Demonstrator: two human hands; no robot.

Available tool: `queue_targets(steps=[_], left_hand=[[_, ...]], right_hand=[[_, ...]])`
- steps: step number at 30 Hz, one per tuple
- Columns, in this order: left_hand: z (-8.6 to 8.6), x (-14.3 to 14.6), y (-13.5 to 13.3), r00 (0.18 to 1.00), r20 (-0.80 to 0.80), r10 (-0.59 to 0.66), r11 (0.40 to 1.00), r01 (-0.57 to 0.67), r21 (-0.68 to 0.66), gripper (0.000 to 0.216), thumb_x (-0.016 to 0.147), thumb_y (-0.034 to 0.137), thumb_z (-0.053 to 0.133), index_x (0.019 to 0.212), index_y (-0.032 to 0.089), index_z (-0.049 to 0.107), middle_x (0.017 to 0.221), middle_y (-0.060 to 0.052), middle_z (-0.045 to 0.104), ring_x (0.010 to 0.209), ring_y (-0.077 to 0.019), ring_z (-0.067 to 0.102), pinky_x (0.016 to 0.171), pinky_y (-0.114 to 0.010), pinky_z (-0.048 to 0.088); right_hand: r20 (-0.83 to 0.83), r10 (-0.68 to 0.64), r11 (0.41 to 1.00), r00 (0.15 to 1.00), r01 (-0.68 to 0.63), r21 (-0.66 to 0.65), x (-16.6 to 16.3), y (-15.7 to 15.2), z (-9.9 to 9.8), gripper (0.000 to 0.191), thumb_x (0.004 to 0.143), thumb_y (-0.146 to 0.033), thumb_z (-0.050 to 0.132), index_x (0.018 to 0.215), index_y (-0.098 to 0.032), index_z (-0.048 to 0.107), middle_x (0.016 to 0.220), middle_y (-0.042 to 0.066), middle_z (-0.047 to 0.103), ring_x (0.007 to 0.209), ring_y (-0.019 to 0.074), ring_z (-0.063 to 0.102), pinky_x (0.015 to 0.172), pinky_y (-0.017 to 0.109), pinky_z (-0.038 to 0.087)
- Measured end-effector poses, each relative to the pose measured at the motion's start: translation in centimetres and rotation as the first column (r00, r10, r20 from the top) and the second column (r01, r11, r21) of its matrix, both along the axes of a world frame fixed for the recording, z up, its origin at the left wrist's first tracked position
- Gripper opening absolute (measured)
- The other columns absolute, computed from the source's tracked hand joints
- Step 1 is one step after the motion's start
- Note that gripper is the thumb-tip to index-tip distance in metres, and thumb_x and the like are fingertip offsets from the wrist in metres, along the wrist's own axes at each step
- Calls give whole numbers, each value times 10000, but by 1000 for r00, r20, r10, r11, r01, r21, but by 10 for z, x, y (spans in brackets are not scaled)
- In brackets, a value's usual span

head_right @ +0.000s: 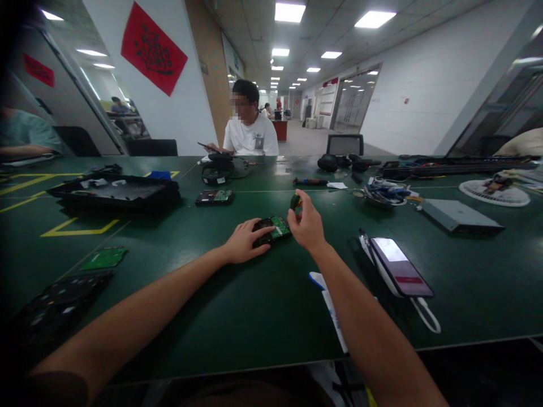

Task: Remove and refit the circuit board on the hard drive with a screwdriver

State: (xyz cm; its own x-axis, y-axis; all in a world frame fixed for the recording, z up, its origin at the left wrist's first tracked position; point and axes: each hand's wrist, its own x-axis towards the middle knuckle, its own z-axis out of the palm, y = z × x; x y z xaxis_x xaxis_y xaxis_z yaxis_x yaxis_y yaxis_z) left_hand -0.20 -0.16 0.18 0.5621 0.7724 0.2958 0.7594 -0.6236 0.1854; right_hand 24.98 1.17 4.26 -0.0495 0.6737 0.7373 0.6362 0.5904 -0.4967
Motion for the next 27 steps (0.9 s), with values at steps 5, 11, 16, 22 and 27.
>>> queue_targets(steps=[5,11,16,22,27], left_hand=[[0,0,0,1000,3,-7,1000,7,1,633,941,579,620,1534,408,482,1579,-126,358,1426,-411,382,1122,-593,363],[1,0,0,1000,0,-3,1000,3,-2,640,940,587,617,1538,407,478,1585,-127,350,1432,-408,376,1122,-592,362],[1,0,-1,1000,-1,-2,1000,2,-2,634,944,586,613,1538,414,473,1579,-122,364,1434,-403,376,1123,-584,361],[1,0,-1,1000,5,-4,1000,4,-10,634,944,582,614,1539,416,471,1587,-118,362,1438,-407,369,1131,-592,351],[3,0,-2,1000,7,-4,1000,4,-14,636,945,585,612,1541,414,470,1585,-119,360,1441,-404,368,1135,-592,348]], right_hand=[[-12,-7,1000,1000,7,3,1,1,0,619,938,-327,622,1508,-234,399,1182,122,702,675,186,682,723,392,610],[31,-33,998,999,31,54,-1,-2,2,582,926,-327,643,1472,-248,456,1222,132,686,702,196,672,738,406,613],[-11,-3,1000,1000,3,17,-2,-2,1,612,928,-284,608,1500,-240,396,1189,120,693,613,161,649,734,398,610],[15,-12,999,1000,12,29,-2,-2,1,597,924,-352,638,1478,-270,430,1207,108,686,610,152,619,722,399,608],[6,13,1000,1000,-13,13,-2,-2,1,630,930,-279,598,1519,-253,375,1216,121,686,645,168,659,743,404,607]])
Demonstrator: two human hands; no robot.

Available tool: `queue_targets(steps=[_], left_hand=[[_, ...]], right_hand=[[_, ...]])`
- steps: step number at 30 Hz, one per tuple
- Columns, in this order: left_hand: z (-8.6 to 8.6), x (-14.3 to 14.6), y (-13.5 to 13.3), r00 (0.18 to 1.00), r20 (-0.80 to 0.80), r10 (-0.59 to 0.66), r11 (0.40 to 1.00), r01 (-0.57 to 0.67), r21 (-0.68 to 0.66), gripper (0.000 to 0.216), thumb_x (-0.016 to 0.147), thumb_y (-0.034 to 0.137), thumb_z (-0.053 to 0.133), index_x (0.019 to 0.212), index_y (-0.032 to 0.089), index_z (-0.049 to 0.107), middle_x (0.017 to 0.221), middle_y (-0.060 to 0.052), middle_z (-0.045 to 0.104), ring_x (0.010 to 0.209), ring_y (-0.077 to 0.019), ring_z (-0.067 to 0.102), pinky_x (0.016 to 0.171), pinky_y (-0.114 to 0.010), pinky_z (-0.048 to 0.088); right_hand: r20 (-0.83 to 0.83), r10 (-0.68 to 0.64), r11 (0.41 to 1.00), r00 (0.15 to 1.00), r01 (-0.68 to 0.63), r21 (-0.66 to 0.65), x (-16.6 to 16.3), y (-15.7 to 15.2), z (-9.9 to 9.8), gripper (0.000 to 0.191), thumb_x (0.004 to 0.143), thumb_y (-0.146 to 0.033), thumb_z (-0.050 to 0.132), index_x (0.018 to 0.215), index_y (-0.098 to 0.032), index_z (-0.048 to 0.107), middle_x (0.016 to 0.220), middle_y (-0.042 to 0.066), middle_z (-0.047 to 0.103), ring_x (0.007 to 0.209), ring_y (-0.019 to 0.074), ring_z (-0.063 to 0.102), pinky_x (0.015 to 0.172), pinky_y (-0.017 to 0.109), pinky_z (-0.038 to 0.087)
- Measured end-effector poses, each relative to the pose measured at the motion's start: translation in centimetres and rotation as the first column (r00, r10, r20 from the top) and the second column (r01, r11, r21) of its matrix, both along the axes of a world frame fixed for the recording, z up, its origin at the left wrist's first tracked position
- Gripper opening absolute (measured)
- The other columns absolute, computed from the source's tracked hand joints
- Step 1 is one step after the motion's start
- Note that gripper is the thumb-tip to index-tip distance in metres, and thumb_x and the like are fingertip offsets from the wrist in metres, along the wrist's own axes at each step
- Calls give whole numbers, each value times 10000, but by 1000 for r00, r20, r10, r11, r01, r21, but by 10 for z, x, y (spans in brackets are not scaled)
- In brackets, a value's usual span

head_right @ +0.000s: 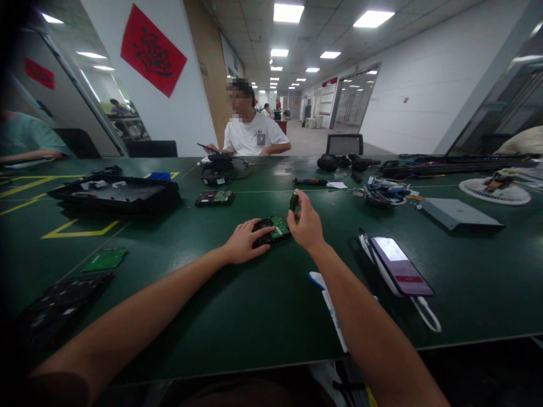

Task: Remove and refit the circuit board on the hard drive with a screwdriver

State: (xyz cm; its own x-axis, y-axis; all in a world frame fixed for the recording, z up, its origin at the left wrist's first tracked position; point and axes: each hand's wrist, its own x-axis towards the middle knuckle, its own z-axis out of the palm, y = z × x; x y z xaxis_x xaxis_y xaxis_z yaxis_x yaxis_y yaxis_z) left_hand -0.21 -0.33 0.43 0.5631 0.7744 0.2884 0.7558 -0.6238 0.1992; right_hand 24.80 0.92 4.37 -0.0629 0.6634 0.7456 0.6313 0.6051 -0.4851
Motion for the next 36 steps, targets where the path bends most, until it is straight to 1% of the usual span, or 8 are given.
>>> queue_targets(steps=[5,10,14,20,24,26,32,36], left_hand=[[-1,0,1,1000,10,5,1000,-5,-9,638,942,582,618,1541,423,465,1587,-111,363,1440,-406,366,1133,-595,348],[-3,0,2,1000,7,3,1000,-3,-3,641,936,590,623,1536,418,476,1588,-110,365,1438,-405,369,1136,-592,347],[-3,0,2,1000,-2,1,1000,-1,2,636,945,588,609,1541,418,468,1581,-119,362,1435,-403,372,1128,-597,352],[-2,0,1,1000,-15,7,1000,-7,5,637,945,584,611,1541,413,467,1582,-124,353,1424,-408,379,1115,-595,364],[-1,0,0,1000,-8,5,1000,-5,9,635,947,589,606,1540,405,473,1586,-126,351,1427,-407,378,1123,-593,356],[-1,0,0,1000,-4,7,1000,-7,3,633,943,586,613,1537,412,474,1587,-118,355,1426,-407,378,1126,-598,353],[-1,1,2,1000,-4,5,1000,-5,1,635,940,589,615,1535,415,476,1585,-115,358,1430,-409,373,1125,-598,354],[-1,1,1,1000,-7,3,1000,-3,6,633,946,594,602,1539,411,473,1579,-128,357,1431,-408,377,1122,-595,358]], right_hand=[[23,-30,999,999,30,18,1,0,0,607,923,-347,651,1482,-267,431,1215,115,683,582,150,606,700,400,607],[-17,2,1000,1000,-2,-18,1,1,-2,617,942,-289,600,1515,-256,376,1178,109,694,646,171,671,709,379,601],[-25,-22,1000,999,22,-18,0,1,-1,629,934,-336,634,1508,-248,392,1130,93,699,583,146,625,685,376,597],[28,-41,999,999,40,31,0,-2,2,596,921,-357,654,1480,-274,465,1169,109,698,687,187,654,689,387,606],[-15,4,1000,1000,-4,-3,-1,-1,0,638,936,-298,601,1534,-266,379,1207,116,692,688,187,682,699,386,613],[-26,14,1000,1000,-15,-13,-1,-1,-1,654,943,-318,604,1545,-265,353,1194,114,698,673,187,686,692,383,614],[20,-19,1000,1000,19,5,-1,-2,0,616,930,-383,650,1497,-285,431,1176,99,696,604,164,647,671,385,614],[-9,11,999,1000,-11,-30,-1,-1,-2,645,944,-322,606,1541,-269,369,1190,112,700,661,182,691,697,385,620]])
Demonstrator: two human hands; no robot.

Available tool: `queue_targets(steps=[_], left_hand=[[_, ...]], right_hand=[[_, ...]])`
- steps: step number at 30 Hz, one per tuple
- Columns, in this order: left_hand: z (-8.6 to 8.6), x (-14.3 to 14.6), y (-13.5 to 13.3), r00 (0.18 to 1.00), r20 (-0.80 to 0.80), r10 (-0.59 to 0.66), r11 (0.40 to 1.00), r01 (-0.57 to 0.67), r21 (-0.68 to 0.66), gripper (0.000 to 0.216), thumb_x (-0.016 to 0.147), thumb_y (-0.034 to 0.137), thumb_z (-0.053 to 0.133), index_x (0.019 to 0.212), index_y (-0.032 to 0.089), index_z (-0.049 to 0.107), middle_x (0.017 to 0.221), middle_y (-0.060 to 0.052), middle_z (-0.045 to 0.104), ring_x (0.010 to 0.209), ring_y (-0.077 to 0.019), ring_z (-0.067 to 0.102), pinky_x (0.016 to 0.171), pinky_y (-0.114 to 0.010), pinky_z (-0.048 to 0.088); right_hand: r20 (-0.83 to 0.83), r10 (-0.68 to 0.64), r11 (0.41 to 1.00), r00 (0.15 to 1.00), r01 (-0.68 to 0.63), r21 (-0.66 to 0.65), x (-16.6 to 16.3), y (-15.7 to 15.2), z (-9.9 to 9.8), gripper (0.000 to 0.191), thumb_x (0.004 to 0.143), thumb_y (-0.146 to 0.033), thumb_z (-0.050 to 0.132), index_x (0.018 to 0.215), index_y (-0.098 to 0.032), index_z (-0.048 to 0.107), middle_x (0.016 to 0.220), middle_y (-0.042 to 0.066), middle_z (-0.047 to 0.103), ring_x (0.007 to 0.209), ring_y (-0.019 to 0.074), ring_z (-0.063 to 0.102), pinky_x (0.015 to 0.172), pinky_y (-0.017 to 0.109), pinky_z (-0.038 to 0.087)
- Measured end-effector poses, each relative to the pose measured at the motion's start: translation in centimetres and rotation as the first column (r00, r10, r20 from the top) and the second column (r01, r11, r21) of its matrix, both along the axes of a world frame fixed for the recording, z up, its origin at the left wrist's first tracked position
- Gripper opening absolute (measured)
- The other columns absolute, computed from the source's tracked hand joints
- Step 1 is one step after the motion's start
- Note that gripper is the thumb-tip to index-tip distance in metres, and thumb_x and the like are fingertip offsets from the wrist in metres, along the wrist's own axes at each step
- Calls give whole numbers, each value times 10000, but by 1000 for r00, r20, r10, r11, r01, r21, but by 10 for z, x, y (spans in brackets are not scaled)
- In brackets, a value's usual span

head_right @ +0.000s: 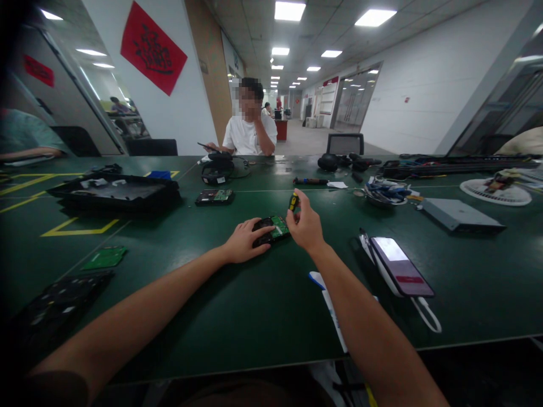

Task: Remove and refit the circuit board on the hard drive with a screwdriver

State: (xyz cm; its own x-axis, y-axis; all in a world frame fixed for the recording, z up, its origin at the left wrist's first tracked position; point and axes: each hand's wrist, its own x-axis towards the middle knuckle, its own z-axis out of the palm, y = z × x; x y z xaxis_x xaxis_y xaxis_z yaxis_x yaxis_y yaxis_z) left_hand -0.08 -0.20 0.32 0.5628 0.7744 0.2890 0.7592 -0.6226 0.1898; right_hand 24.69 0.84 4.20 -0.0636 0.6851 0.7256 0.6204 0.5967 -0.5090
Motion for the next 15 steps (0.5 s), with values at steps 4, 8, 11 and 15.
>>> queue_targets(steps=[4,8,11,15], left_hand=[[0,0,-1,1000,4,1,1000,-1,-3,635,939,577,622,1535,410,479,1584,-120,363,1430,-405,377,1127,-593,352],[0,1,0,1000,4,10,1000,-10,-2,639,935,578,628,1534,410,482,1584,-113,369,1432,-398,378,1135,-590,344],[-1,0,0,1000,9,6,1000,-6,0,638,934,581,627,1532,415,483,1582,-111,372,1431,-401,379,1136,-591,344],[-1,0,0,1000,7,2,1000,-2,4,638,941,587,614,1538,414,473,1584,-118,364,1435,-403,377,1131,-590,351]], right_hand=[[-4,-17,1000,1000,17,10,0,0,0,643,942,-365,627,1531,-267,387,1158,103,709,606,164,662,689,388,620],[39,-21,999,999,19,47,0,-1,2,615,941,-355,626,1516,-284,418,1223,109,698,687,186,685,707,393,622],[27,2,999,1000,-3,33,-1,-1,1,622,959,-309,578,1545,-281,373,1232,113,692,733,202,706,720,398,625],[15,-14,1000,1000,13,26,0,-1,1,609,961,-355,603,1528,-278,395,1249,122,675,686,194,684,713,412,626]])
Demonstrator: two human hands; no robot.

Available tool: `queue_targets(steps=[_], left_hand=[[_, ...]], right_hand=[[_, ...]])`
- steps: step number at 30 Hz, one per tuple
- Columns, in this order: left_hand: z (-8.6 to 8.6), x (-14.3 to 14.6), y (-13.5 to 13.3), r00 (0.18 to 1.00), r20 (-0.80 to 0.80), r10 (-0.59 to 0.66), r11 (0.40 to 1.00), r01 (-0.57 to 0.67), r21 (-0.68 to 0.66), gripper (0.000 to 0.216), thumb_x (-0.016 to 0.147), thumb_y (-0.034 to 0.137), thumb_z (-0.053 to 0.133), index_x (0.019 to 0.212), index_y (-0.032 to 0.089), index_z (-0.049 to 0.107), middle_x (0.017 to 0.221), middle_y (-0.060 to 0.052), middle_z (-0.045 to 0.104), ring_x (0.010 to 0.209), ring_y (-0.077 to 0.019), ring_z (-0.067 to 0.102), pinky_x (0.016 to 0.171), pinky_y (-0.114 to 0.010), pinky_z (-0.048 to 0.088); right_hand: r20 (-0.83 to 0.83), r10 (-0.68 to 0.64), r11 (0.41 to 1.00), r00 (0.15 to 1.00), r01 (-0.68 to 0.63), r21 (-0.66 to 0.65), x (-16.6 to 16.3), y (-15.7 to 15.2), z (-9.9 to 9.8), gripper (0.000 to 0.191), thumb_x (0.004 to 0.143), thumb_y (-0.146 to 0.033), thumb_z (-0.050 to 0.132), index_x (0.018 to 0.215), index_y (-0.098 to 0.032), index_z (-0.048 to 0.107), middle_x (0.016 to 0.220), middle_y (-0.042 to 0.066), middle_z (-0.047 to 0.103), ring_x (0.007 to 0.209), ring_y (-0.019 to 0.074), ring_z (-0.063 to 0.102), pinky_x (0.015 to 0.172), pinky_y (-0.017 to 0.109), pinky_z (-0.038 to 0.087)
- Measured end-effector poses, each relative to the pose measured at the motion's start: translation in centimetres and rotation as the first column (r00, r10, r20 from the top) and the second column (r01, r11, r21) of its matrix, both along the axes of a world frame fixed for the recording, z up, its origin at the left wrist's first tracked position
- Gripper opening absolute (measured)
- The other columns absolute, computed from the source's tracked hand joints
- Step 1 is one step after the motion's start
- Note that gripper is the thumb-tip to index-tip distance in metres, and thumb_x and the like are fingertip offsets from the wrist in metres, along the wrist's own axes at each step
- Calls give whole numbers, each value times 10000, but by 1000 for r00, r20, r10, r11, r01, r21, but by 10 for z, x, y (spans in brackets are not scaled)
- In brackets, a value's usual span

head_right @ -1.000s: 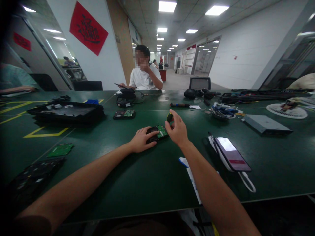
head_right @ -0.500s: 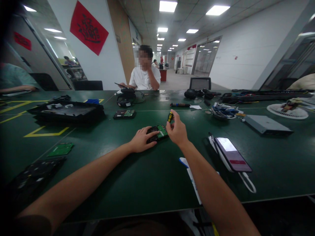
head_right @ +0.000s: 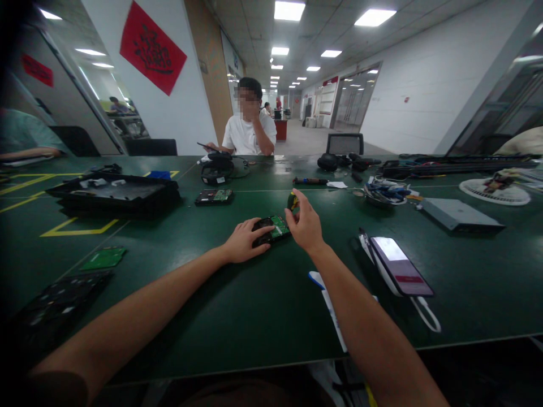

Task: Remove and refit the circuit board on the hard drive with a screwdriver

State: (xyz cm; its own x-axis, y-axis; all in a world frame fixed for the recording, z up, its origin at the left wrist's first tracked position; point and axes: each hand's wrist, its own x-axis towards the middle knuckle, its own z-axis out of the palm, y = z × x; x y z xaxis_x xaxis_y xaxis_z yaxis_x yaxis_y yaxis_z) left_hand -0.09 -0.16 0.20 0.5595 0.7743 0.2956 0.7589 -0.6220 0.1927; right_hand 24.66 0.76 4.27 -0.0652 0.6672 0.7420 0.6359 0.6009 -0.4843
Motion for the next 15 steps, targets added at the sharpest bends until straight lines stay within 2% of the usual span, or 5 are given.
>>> queue_targets(steps=[3,9,15], left_hand=[[0,0,0,1000,-1,1,1000,-1,-1,642,941,595,611,1540,412,472,1587,-123,354,1438,-410,370,1126,-597,353],[0,0,0,1000,3,0,1000,0,-10,637,941,593,612,1537,414,475,1591,-112,354,1435,-406,369,1134,-594,346],[-1,-1,1,1000,-6,-4,1000,4,2,637,946,591,604,1541,410,469,1579,-127,354,1436,-410,371,1127,-594,351]], right_hand=[[18,-14,1000,1000,14,12,1,0,1,588,947,-380,632,1494,-278,440,1257,127,667,700,201,678,708,418,625],[-15,13,1000,1000,-13,-18,1,-1,1,601,952,-297,584,1515,-267,375,1204,116,687,660,183,679,725,404,614],[-26,-4,1000,1000,4,-4,0,-1,2,572,939,-374,639,1462,-272,430,1214,110,681,590,142,633,672,371,604]])
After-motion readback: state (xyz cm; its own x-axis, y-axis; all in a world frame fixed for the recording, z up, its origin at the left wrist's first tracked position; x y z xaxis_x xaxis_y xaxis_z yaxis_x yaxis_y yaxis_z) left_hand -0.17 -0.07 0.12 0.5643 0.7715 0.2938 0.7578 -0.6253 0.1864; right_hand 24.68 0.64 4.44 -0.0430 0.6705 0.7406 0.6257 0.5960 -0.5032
